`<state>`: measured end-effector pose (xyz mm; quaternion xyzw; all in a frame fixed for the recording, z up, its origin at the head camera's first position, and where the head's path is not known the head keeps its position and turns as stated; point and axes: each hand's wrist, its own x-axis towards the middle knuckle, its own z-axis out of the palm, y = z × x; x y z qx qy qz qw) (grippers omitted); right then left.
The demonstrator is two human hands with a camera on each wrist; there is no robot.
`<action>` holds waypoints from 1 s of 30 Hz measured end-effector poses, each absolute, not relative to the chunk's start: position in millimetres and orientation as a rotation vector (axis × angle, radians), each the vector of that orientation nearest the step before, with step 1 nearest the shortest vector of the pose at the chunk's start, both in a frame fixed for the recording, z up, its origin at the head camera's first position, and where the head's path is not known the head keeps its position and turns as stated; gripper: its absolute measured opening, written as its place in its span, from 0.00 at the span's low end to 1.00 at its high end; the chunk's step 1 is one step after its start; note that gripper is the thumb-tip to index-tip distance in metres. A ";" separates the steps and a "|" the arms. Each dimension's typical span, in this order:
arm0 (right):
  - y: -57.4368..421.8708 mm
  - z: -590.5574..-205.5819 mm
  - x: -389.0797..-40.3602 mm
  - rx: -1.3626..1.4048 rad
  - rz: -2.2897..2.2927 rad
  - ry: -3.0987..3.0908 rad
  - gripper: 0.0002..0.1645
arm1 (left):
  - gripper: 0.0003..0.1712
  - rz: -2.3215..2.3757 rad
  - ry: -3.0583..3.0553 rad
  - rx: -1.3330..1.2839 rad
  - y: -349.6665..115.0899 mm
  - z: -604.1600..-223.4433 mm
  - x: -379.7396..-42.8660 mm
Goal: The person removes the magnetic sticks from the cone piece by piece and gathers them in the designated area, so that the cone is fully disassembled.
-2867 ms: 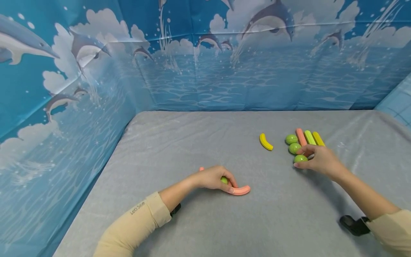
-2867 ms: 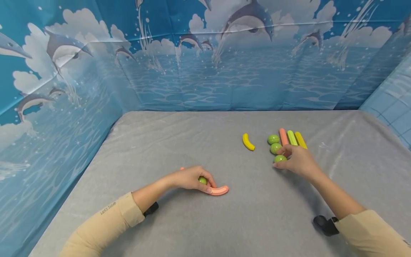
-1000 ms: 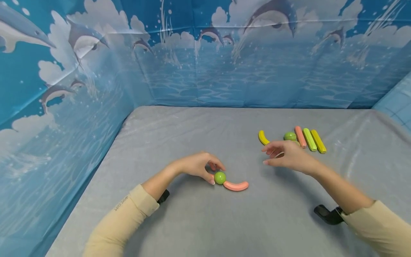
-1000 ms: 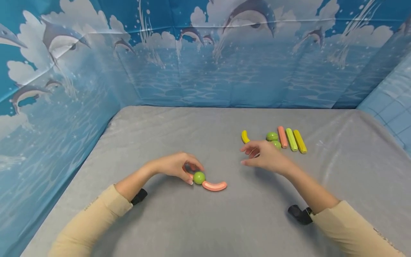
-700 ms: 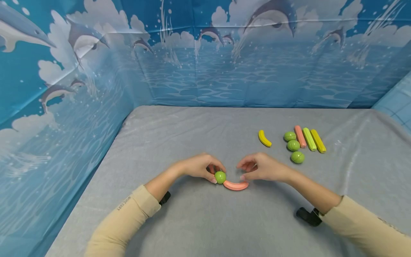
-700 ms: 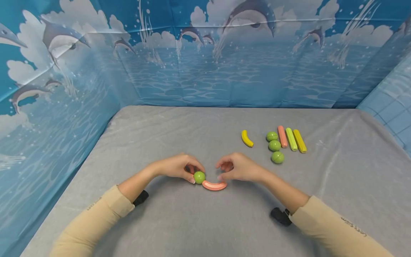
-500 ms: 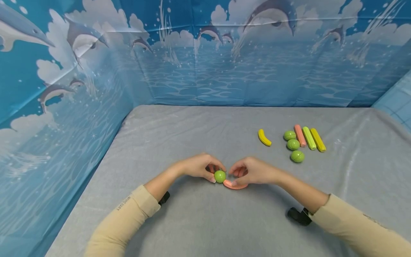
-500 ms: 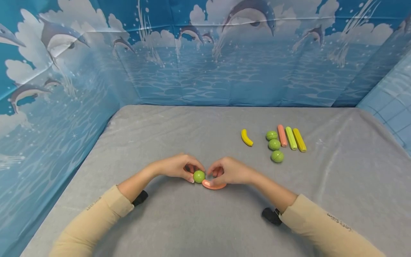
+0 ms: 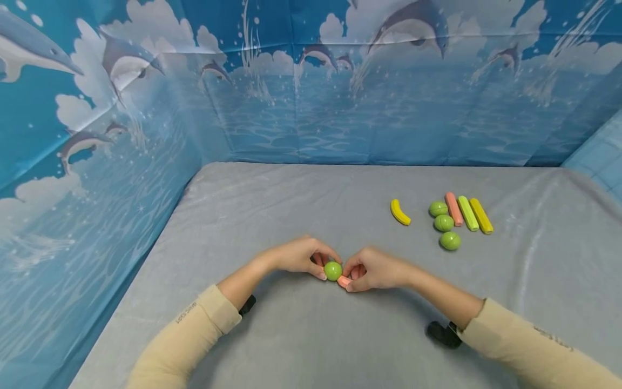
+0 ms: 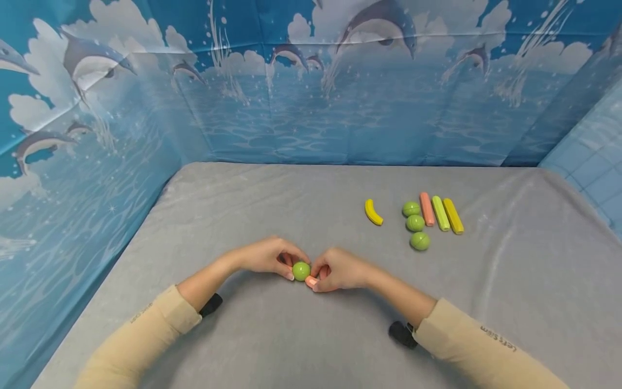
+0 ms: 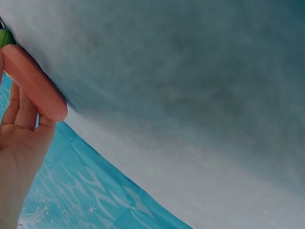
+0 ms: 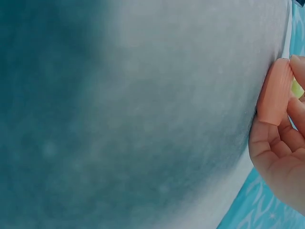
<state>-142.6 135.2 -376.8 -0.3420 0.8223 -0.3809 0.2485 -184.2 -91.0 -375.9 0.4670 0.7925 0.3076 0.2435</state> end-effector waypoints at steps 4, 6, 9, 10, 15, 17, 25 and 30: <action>134.1 -379.2 -139.6 -0.931 -1.067 2.235 0.04 | 0.23 0.834 2.166 1.262 -91.2 -376.6 -182.9; 133.6 -379.3 -140.0 -0.922 -1.084 2.236 0.04 | 0.23 0.845 2.168 1.256 -91.0 -376.2 -183.5; 133.4 -378.9 -140.9 -0.915 -1.088 2.241 0.04 | 0.23 0.851 2.171 1.256 -91.0 -375.6 -184.1; 133.3 -378.9 -141.1 -0.914 -1.086 2.242 0.04 | 0.23 0.851 2.171 1.255 -91.2 -375.6 -184.1; 133.2 -379.3 -140.3 -0.911 -1.088 2.233 0.04 | 0.23 0.851 2.172 1.253 -92.5 -377.4 -182.7; 133.1 -379.1 -139.6 -0.905 -1.093 2.230 0.03 | 0.23 0.854 2.175 1.254 -92.7 -378.4 -182.3; 132.4 -376.3 -139.4 -0.865 -1.038 2.274 0.03 | 0.23 0.866 2.174 1.249 -92.0 -377.7 -182.3; 136.2 -374.1 -141.3 -0.816 -1.012 2.312 0.04 | 0.23 0.851 2.184 1.255 -91.5 -377.3 -182.6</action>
